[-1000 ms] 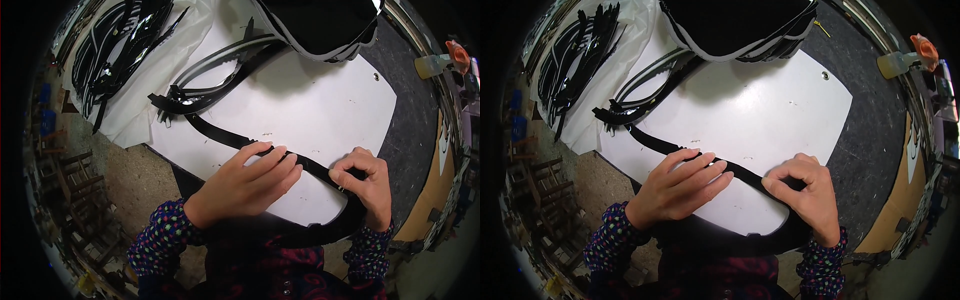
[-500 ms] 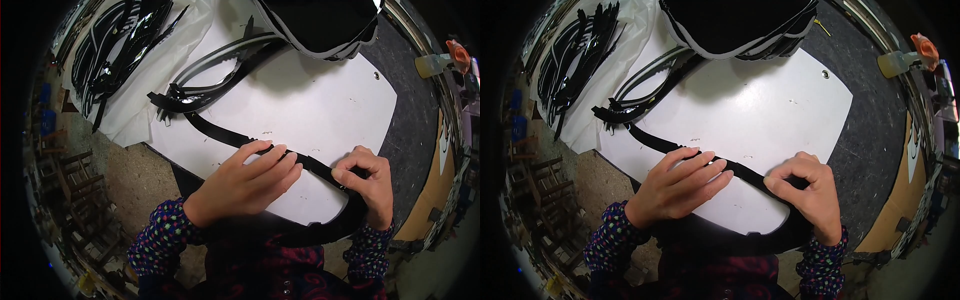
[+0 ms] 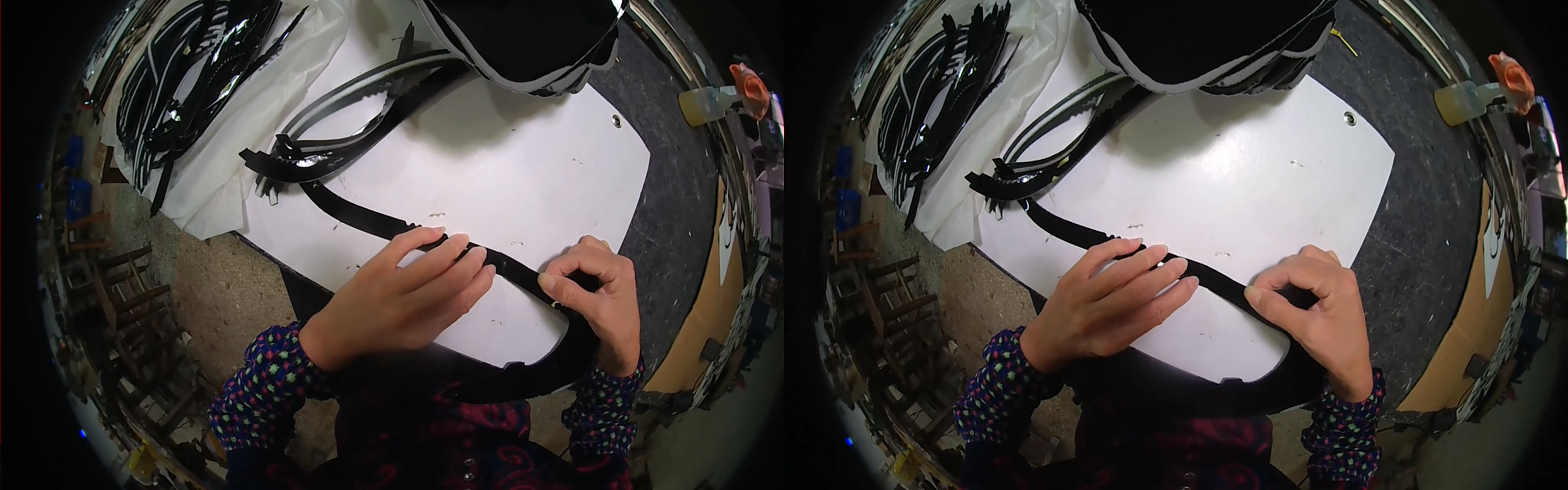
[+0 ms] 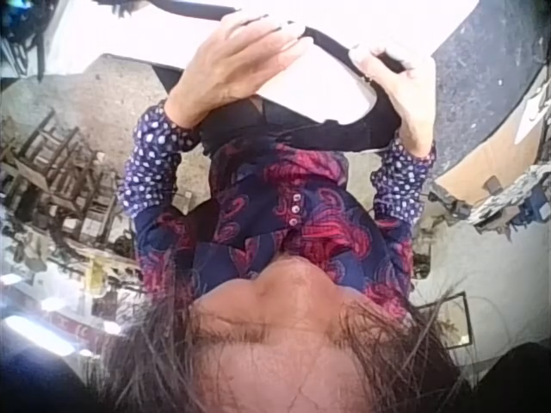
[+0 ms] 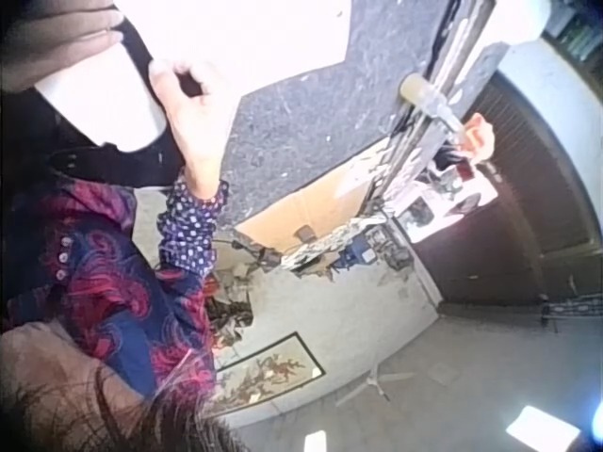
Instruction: Apply and align decorative or functional adhesive strips onto shoe upper components at a factory workbench.
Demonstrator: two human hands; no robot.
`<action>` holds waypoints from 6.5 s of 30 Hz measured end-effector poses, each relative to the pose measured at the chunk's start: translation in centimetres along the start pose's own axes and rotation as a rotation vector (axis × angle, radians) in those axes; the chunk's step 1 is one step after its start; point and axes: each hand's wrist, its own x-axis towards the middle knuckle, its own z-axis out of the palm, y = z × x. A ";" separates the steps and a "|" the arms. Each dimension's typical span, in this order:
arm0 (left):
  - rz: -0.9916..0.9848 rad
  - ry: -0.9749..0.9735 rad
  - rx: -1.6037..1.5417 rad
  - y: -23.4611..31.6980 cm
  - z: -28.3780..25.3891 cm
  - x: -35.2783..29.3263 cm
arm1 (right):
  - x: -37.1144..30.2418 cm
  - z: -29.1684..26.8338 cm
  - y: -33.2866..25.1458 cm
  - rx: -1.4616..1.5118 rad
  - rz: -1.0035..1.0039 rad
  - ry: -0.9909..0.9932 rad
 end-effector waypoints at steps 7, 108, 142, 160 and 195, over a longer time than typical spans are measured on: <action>-0.001 -0.010 0.008 0.0 -0.1 0.0 | 0.0 0.1 0.1 -0.022 -0.011 0.009; -0.029 -0.098 0.081 0.4 0.2 0.8 | 0.2 0.2 0.3 -0.121 -0.118 0.022; -0.045 0.199 -0.259 -0.8 1.4 -0.2 | 0.4 4.6 0.0 -0.239 -0.465 0.200; -0.020 0.257 -0.261 -0.8 1.7 -0.2 | 4.9 6.0 -0.9 -0.427 -0.497 0.409; -0.781 0.440 -0.882 4.5 -2.3 -4.9 | -6.3 1.2 2.6 -0.494 -0.128 0.566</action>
